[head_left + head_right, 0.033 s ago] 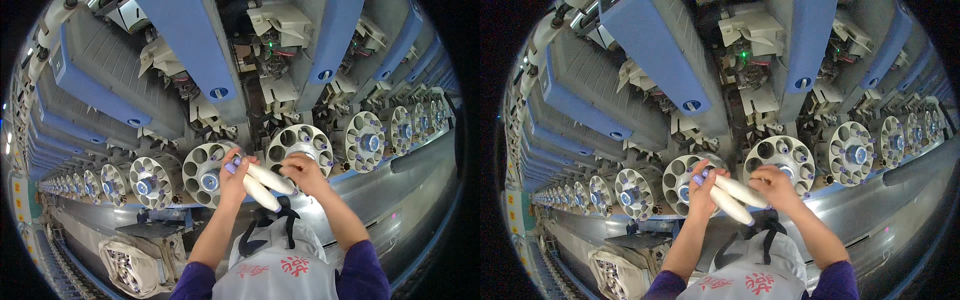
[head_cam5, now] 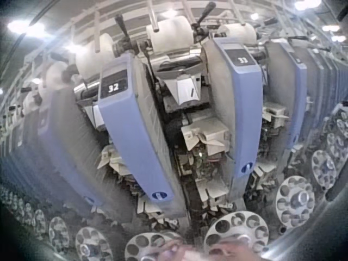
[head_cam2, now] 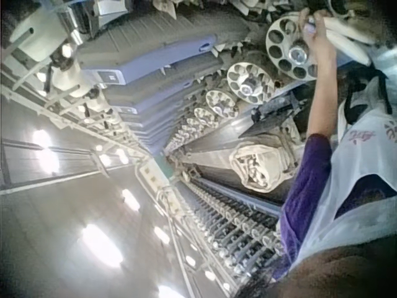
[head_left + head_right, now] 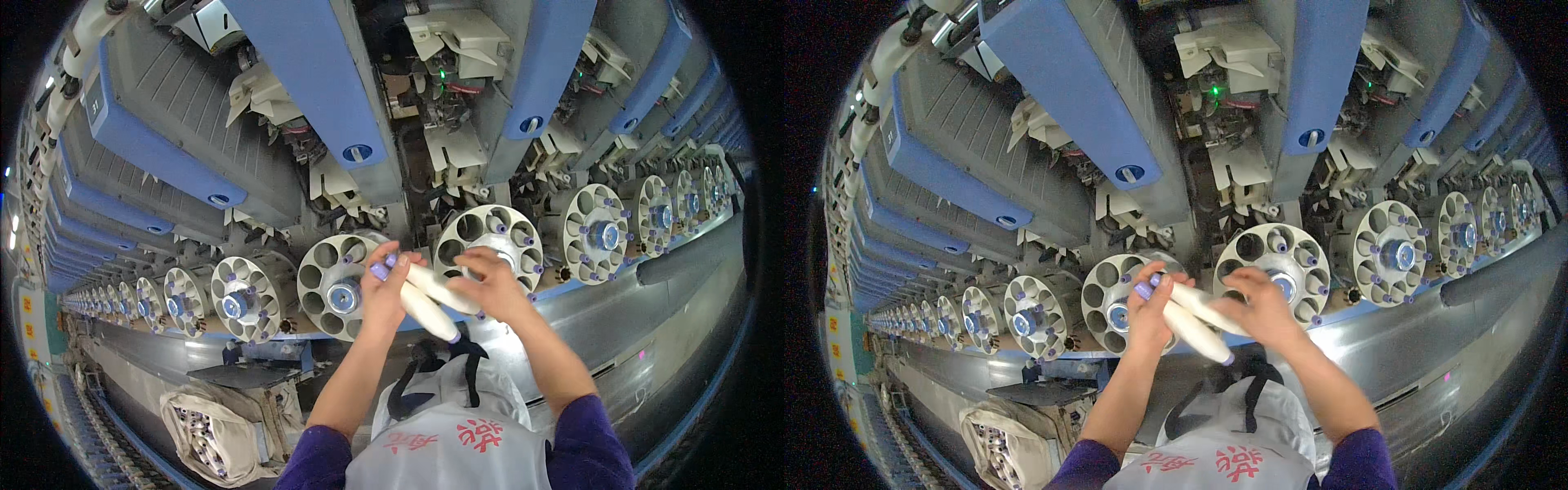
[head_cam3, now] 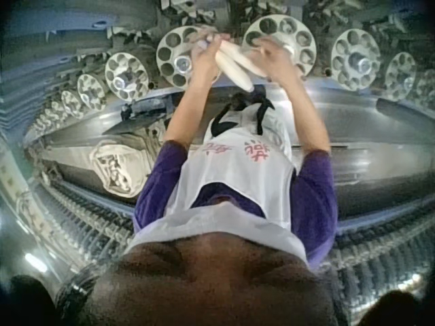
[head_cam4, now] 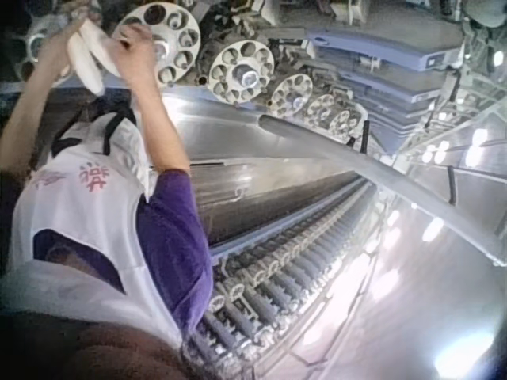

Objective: The person repeatedly picks up white cylindrical spools from a large cloth bag and places them into slots on rotating circular fixtures attached to industrial machines. The person also briefly adjusts a large white roll on a machine.

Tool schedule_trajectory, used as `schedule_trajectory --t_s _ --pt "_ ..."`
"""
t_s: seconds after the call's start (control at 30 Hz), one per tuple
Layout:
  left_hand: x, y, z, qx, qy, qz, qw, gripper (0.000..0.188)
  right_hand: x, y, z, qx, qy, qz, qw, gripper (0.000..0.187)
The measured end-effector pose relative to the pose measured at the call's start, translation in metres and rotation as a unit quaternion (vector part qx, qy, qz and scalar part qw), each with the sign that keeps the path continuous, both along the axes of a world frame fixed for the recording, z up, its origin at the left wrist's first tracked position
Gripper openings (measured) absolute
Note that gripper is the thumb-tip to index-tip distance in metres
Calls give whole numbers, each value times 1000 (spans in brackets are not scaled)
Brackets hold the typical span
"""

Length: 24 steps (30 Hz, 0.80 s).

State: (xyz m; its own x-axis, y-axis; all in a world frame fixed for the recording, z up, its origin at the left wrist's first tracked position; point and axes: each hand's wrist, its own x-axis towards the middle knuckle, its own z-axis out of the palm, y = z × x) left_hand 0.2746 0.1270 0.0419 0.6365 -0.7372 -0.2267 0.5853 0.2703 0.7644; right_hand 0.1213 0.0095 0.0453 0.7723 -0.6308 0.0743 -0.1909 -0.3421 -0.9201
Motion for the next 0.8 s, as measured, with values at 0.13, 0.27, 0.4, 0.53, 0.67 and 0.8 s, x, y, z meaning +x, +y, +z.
schedule_trajectory --t_s 0.13,0.27,0.4,0.53,0.67,0.8 --pt "0 -29 -9 22 -14 82 996 21 40 14 -23 -123 -25 -94 988 29" --pt "-9 -48 -14 96 -120 168 974 20 72 -12 -33 21 -130 -95 987 9" --pt "-19 -64 -16 89 -250 131 955 25 87 -51 -59 92 -111 -6 990 12" --pt "-12 -65 -13 81 -59 103 990 36 68 -77 -54 448 -91 57 888 20" --pt "-4 -58 -8 65 39 103 992 37 37 -68 -17 571 -182 74 797 25" --pt "-7 -58 -5 79 82 92 989 37 33 -16 -13 -42 -32 7 999 14"
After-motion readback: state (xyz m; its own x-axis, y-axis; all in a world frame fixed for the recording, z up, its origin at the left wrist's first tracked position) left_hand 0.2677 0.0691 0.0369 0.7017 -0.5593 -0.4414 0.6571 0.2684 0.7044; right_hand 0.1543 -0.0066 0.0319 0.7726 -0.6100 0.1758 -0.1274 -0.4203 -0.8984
